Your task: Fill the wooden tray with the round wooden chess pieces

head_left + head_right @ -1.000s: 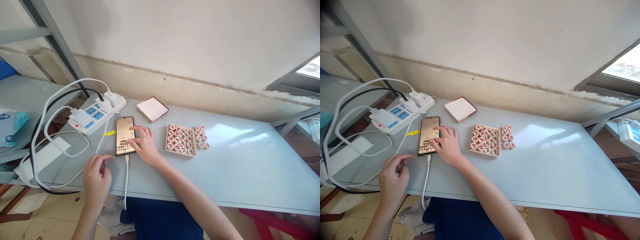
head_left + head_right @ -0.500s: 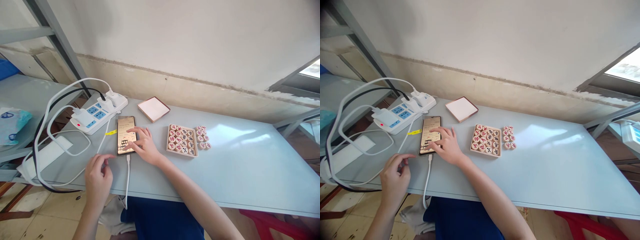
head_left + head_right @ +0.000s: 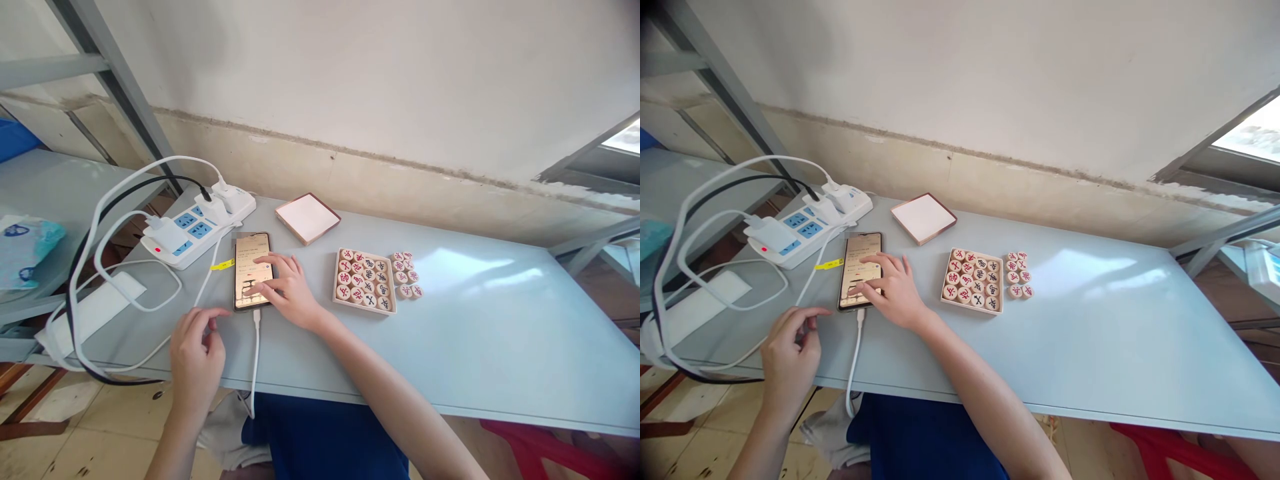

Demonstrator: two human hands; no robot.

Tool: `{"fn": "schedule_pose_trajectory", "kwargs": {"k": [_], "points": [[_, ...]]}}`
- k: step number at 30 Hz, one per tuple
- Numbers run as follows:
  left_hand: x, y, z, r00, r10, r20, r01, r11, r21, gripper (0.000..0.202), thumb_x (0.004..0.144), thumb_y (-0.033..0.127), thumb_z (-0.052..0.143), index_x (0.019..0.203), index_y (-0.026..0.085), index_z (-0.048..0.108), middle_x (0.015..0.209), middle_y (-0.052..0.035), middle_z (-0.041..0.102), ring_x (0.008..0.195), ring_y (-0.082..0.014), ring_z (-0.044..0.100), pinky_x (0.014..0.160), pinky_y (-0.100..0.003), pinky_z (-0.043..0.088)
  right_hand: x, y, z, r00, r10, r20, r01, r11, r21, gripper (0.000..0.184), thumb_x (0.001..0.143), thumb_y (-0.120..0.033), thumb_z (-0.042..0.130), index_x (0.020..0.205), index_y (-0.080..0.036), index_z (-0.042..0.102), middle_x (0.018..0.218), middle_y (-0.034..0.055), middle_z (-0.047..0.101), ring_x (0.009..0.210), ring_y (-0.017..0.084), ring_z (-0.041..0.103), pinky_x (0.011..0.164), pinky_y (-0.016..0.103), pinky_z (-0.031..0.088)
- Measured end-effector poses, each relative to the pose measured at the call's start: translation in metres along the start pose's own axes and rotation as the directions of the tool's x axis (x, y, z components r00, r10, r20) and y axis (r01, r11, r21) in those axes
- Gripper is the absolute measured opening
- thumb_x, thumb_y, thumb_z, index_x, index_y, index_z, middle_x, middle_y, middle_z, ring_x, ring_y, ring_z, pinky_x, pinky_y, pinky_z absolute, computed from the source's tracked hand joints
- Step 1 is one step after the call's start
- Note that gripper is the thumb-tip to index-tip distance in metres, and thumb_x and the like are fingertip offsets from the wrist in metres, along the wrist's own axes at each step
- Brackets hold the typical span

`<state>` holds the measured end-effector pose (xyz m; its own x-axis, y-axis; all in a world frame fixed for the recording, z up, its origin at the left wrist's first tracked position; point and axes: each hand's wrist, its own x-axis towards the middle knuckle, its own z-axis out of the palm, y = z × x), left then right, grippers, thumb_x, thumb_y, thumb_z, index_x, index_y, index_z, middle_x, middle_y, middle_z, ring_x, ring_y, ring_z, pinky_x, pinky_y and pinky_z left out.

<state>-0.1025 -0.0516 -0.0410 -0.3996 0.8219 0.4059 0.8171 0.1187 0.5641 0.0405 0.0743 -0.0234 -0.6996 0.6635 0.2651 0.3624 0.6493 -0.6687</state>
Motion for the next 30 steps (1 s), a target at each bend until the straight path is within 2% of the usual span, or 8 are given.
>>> {"fn": "schedule_pose_trajectory", "kwargs": {"k": [3,8,16,23,30], "points": [[0.0007,0.0006,0.0007,1.0,-0.001,0.003,0.001,1.0,-0.001,0.031,0.068,0.0,0.038,0.082,0.02,0.057,0.072,0.0,0.048,0.071,-0.0157,0.047,0.066,-0.028,0.037,0.0009,0.0011,-0.0002,0.998,0.041,-0.05,-0.041,0.999,-0.002,0.032,0.094,-0.035,0.039,0.092,-0.038,0.07,0.125,-0.004,0.05,0.126,0.016,0.033,0.11,0.042,0.01],[0.0003,0.0009,-0.0005,1.0,0.001,0.007,-0.001,1.0,-0.006,0.031,0.068,0.0,0.038,0.081,0.02,0.057,0.072,-0.0001,0.047,0.071,-0.0158,0.047,0.066,-0.028,0.037,0.001,0.0017,-0.0003,0.996,0.061,-0.067,-0.06,0.998,0.006,0.033,0.094,-0.034,0.038,0.09,-0.037,0.071,0.123,-0.0044,0.051,0.124,0.016,0.035,0.11,0.04,0.011],[0.0003,0.0018,-0.0001,1.0,-0.015,0.017,0.015,1.0,-0.001,0.03,0.069,0.002,0.037,0.082,0.02,0.057,0.073,-0.0007,0.049,0.073,-0.0161,0.048,0.068,-0.028,0.038,-0.0003,-0.002,-0.0003,0.999,0.025,0.041,-0.024,0.999,-0.031,0.031,0.093,-0.038,0.04,0.093,-0.035,0.071,0.132,-0.0043,0.045,0.131,0.019,0.027,0.11,0.047,0.002],[0.0002,0.0023,-0.0006,1.0,-0.026,0.016,0.026,1.0,-0.005,0.027,0.071,0.003,0.037,0.081,0.02,0.056,0.073,-0.0014,0.05,0.074,-0.0167,0.049,0.067,-0.028,0.038,-0.0021,-0.0058,-0.0001,0.993,-0.049,0.107,0.06,0.992,-0.11,0.028,0.09,-0.044,0.043,0.106,-0.036,0.065,0.141,-0.004,0.035,0.135,0.022,0.018,0.11,0.054,0.0],[0.0007,0.0024,-0.0002,1.0,-0.007,0.012,0.007,1.0,-0.008,0.03,0.069,0.002,0.037,0.082,0.02,0.057,0.073,-0.0007,0.05,0.072,-0.016,0.048,0.067,-0.028,0.038,-0.0012,-0.0034,0.0033,0.996,-0.001,0.09,0.013,0.991,-0.132,0.034,0.092,-0.045,0.039,0.117,-0.034,0.058,0.143,-0.0002,0.033,0.136,0.023,0.017,0.109,0.058,0.003]]}}
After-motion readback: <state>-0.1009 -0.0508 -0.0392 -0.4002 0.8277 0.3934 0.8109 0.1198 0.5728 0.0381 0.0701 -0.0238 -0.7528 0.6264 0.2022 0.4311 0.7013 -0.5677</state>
